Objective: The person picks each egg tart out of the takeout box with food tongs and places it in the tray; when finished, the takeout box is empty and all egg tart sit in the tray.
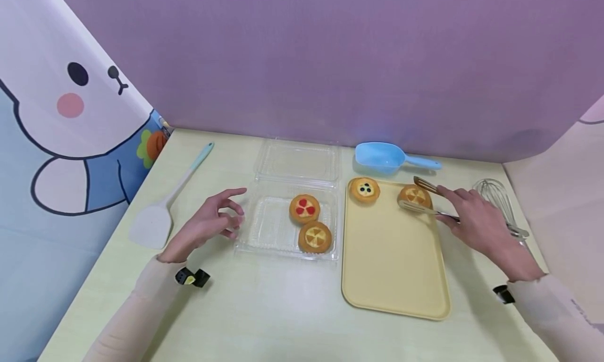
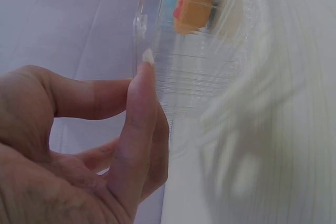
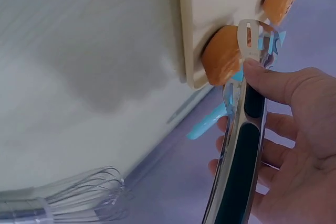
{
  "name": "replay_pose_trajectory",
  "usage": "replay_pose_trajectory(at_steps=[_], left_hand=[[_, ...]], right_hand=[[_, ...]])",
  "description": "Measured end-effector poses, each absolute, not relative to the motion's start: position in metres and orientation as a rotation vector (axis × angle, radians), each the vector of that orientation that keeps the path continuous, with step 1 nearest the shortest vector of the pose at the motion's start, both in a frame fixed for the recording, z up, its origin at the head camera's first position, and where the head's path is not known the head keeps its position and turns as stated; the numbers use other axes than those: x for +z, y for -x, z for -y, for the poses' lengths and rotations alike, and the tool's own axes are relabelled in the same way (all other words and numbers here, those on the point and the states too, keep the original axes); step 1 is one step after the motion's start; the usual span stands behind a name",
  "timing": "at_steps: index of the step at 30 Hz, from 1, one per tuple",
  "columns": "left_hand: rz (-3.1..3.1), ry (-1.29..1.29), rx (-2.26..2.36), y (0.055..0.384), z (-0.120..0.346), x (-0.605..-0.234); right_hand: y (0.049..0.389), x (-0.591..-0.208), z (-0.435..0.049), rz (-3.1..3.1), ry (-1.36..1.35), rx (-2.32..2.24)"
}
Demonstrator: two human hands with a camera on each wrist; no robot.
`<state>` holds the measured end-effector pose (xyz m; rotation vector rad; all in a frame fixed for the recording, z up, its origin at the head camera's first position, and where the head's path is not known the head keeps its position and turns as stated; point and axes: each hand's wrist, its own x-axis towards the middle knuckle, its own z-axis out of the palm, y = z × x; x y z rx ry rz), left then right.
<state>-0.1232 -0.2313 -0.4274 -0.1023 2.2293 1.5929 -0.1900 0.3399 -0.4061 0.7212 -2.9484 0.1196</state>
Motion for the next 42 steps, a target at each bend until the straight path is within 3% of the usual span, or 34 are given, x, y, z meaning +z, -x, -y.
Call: replay_pose_trajectory(at_steps=[13,42], left_hand=[[-2.196,0.108,1.626,0.125,0.232,-0.427],[-2.229,0.108,1.602,0.122,0.231,-0.428]], right_hand=[[0.189,-0.386,-0.303,2.854,-0.853,0.12],[0.179,-0.384,-0.156,2.685,-1.343,0.102]])
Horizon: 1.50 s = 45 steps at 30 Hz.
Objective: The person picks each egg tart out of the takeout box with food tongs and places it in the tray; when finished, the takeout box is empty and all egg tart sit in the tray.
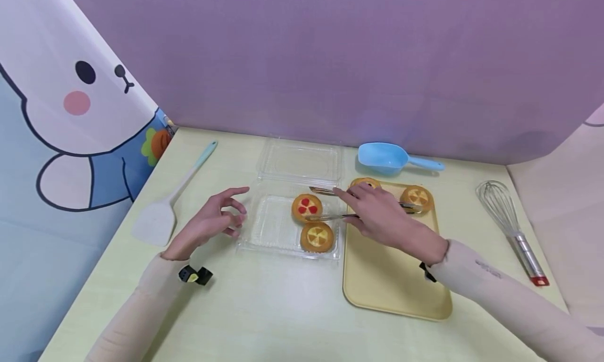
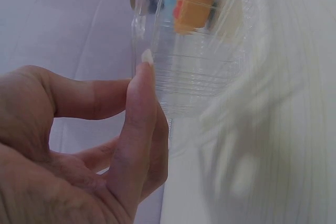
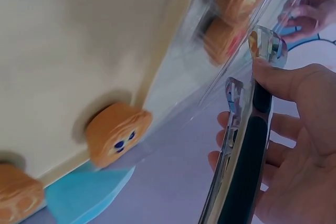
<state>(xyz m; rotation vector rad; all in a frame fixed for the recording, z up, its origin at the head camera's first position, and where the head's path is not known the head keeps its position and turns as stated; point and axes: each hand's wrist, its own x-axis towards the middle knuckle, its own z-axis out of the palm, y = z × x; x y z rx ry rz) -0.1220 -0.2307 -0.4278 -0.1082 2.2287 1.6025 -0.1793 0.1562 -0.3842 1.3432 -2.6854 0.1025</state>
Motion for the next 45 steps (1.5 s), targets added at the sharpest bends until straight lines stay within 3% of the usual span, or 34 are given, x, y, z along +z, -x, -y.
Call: replay_pose_trajectory(at_steps=[45], left_hand=[[-2.24,0.11,1.589,0.122,0.231,-0.43]], right_hand=[[0.183,-0.392,-0.114,2.759,-1.367,0.048]])
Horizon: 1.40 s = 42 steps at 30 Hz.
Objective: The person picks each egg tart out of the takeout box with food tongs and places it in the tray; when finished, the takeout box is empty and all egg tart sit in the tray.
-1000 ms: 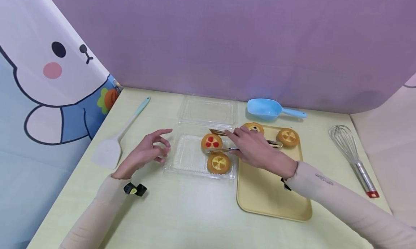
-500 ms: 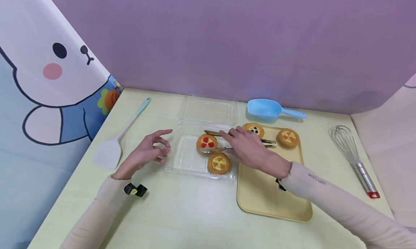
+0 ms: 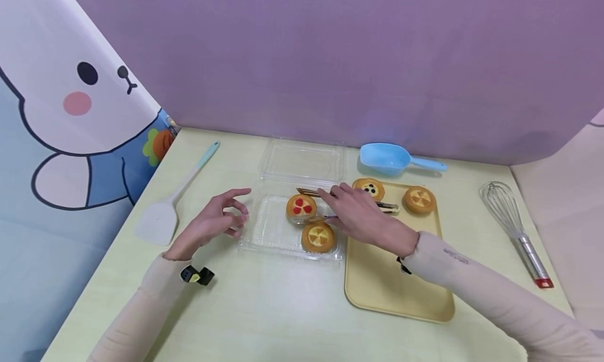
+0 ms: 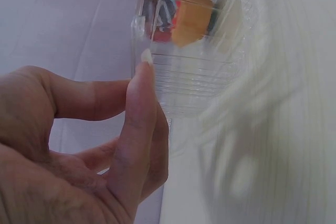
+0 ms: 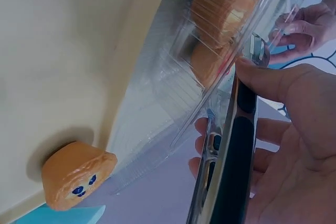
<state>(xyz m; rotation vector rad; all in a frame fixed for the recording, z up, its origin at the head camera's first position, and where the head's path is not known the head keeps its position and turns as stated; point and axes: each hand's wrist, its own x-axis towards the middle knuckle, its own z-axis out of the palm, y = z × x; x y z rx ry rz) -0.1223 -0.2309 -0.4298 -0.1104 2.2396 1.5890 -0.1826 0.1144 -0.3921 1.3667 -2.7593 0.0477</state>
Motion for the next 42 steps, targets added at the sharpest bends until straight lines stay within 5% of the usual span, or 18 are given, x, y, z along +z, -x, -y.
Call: replay_pose_trajectory(at_steps=[42], left_hand=[[-2.186,0.133,1.639,0.124,0.23,-0.43]], right_hand=[[0.185,-0.402,-0.084,2.786,-1.412,0.045]])
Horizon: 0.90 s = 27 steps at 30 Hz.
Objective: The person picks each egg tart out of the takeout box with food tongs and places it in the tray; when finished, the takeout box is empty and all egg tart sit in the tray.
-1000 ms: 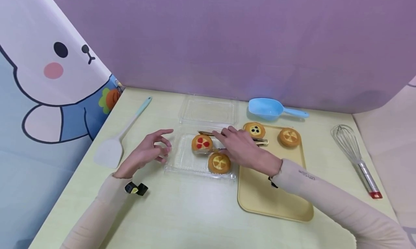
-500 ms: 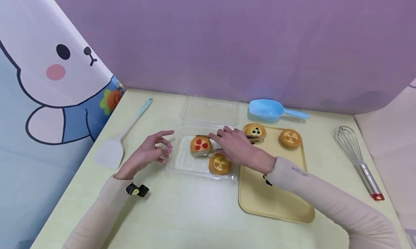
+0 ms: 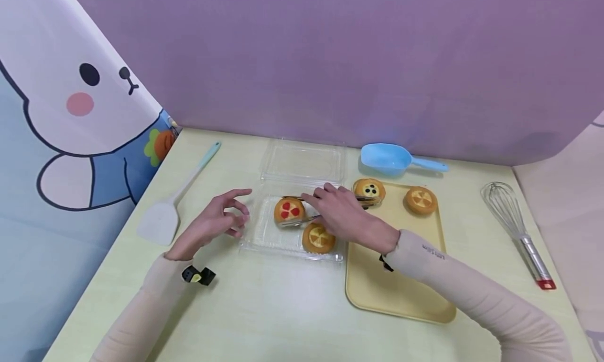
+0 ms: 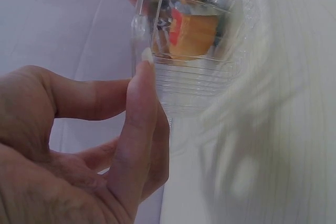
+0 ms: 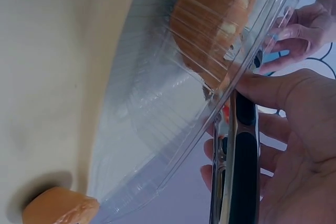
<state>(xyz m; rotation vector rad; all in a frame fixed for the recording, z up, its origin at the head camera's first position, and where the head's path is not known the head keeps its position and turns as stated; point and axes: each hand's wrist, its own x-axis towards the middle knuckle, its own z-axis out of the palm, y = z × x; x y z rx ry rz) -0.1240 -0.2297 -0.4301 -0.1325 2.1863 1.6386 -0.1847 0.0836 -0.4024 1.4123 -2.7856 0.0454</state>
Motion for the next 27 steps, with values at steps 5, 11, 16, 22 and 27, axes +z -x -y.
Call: replay_pose_trajectory(at_steps=[5,11,16,22,27], left_hand=[[-2.182,0.129,1.647,0.124,0.229,-0.432],[-2.179,0.123,1.651,0.124,0.228,-0.432],[-2.177,0.121,1.646,0.124,0.228,-0.432],[-2.188,0.114,1.631,0.124,0.228,-0.43],[-2.199,0.11,1.623,0.124,0.229,-0.429]], right_hand=[[0.183,-0.403,-0.088,2.78,-1.403,0.077],[0.179,-0.401,-0.097,2.772,-1.357,0.122],[0.175,-0.395,-0.111,2.767,-1.313,0.148],[0.172,-0.386,-0.133,2.752,-1.261,0.194],[0.17,-0.379,-0.153,2.736,-1.205,0.2]])
